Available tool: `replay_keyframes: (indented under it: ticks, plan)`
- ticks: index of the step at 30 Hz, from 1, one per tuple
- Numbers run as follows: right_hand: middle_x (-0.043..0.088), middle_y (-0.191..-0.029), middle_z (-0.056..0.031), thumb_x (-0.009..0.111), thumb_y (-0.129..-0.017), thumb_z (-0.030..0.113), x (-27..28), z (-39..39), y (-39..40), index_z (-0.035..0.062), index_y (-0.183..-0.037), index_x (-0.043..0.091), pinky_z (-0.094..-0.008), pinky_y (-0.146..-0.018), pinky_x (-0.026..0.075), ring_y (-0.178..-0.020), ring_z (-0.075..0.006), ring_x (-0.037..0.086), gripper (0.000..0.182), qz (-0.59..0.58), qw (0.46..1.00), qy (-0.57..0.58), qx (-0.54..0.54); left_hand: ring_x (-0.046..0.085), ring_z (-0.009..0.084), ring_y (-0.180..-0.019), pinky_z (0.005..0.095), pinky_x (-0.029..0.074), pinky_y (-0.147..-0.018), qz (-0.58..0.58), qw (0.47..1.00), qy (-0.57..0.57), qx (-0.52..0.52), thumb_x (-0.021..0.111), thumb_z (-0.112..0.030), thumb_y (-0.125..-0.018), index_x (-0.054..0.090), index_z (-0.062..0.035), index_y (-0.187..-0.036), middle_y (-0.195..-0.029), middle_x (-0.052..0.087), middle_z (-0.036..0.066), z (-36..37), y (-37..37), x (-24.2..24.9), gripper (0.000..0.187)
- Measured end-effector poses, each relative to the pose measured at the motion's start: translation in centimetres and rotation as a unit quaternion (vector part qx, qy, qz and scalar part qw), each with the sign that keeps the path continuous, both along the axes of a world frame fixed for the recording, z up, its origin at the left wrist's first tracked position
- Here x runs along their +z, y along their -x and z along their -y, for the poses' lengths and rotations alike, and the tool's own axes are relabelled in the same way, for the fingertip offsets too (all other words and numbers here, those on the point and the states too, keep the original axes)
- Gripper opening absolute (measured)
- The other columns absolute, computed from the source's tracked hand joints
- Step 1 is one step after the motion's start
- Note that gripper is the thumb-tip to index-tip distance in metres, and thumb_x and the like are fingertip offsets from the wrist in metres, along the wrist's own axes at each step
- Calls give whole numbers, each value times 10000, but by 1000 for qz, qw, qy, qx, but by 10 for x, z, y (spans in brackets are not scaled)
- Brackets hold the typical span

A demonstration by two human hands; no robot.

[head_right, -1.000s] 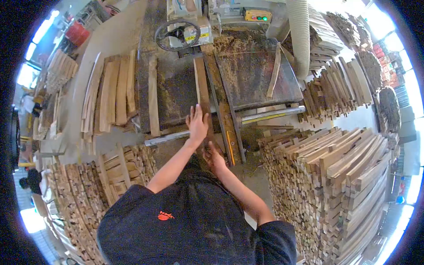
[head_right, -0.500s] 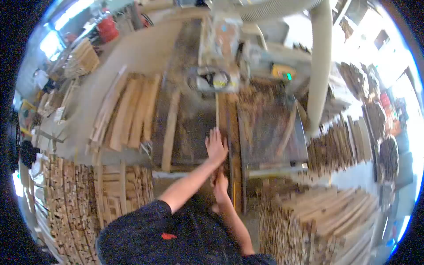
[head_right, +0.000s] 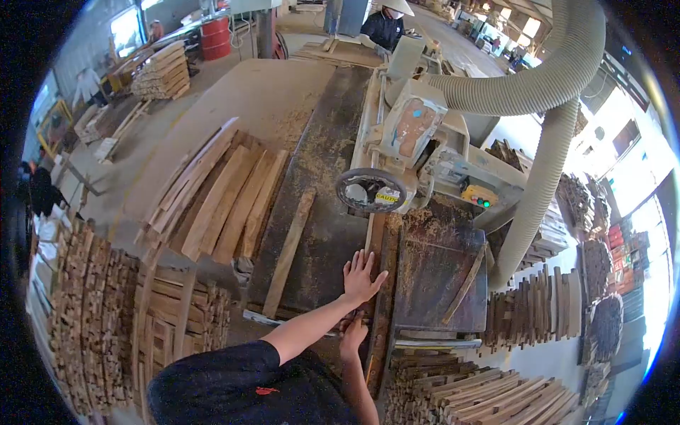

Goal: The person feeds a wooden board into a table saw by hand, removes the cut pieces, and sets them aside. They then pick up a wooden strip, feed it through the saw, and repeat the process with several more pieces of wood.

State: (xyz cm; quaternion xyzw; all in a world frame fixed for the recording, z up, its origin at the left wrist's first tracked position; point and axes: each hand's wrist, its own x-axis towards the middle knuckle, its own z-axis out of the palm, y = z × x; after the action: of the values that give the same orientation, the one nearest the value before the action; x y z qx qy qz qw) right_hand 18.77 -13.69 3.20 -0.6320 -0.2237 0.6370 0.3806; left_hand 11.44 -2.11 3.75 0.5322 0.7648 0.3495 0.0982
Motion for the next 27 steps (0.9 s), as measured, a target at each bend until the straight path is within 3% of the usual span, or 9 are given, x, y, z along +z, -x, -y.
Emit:
replay_keyframes:
  ticks: [2,3,4,9,14,16,24,26,27]
  plan:
    - [554,-624,1,534,-1029,479,0,-2,-6,69,-792,619,-276,-407,343,-488,-104,495,481,11,1000,-8,8,278,373,-1492,548,206,-1183,0,1000,3,0,411,-589,-997,391,-96,-1533,-1582,345,228,-3,0,1,729]
    - [574,-642,-8,539,-1029,473,0,-4,-9,57,-797,622,-276,-420,360,-501,-107,509,484,22,999,-19,17,254,348,-1507,538,182,-1195,1,999,39,-5,340,-533,-1051,366,-97,-1553,-1602,312,217,-7,0,0,665]
    - [574,-642,-8,539,-1029,473,-1,-5,-13,57,-797,622,-276,-420,360,-501,-107,509,484,35,999,-23,8,283,345,-1496,539,209,-1183,-1,1000,25,-4,357,-432,-1068,380,-110,-1547,-1591,340,209,-8,1,-2,578]
    - [551,-616,-29,502,-1045,482,17,-24,-4,29,-823,595,-277,-401,331,-479,-121,502,512,67,995,10,69,357,333,-1457,527,267,-1155,-42,998,-29,29,479,-320,-1010,445,-132,-1499,-1540,425,191,-29,5,-19,524]
    - [552,-613,-34,491,-1053,467,10,-45,1,21,-847,596,-267,-393,304,-457,-121,486,502,22,997,10,69,361,330,-1455,524,280,-1150,-32,999,-21,38,496,-308,-996,447,-128,-1497,-1543,420,187,-51,13,-15,534]
    - [545,-608,-28,484,-1060,442,12,-54,12,19,-847,590,-273,-395,291,-456,-117,477,485,41,998,10,52,286,322,-1496,514,225,-1184,-35,999,27,18,433,-326,-1041,397,-128,-1533,-1590,352,172,-59,16,-15,532]
    - [500,-575,-3,466,-1074,395,8,-59,29,61,-740,583,-282,-397,265,-436,-98,424,487,31,999,-20,20,393,354,-1430,526,297,-1135,-65,997,-39,30,515,-289,-991,469,-104,-1476,-1523,432,216,-69,24,-19,522]
    - [482,-544,1,466,-1074,393,14,-65,42,80,-688,550,-288,-385,248,-408,-98,394,504,111,992,-50,-13,369,352,-1447,505,283,-1147,-44,998,-21,25,498,-263,-1005,444,-102,-1501,-1546,405,211,-73,22,-16,524]
    - [462,-508,-1,472,-1073,389,8,-70,35,94,-623,522,-291,-373,245,-386,-103,377,541,94,993,-73,12,401,351,-1418,518,319,-1114,-35,996,-70,41,530,-250,-980,473,-100,-1467,-1519,444,185,-81,24,-16,512]
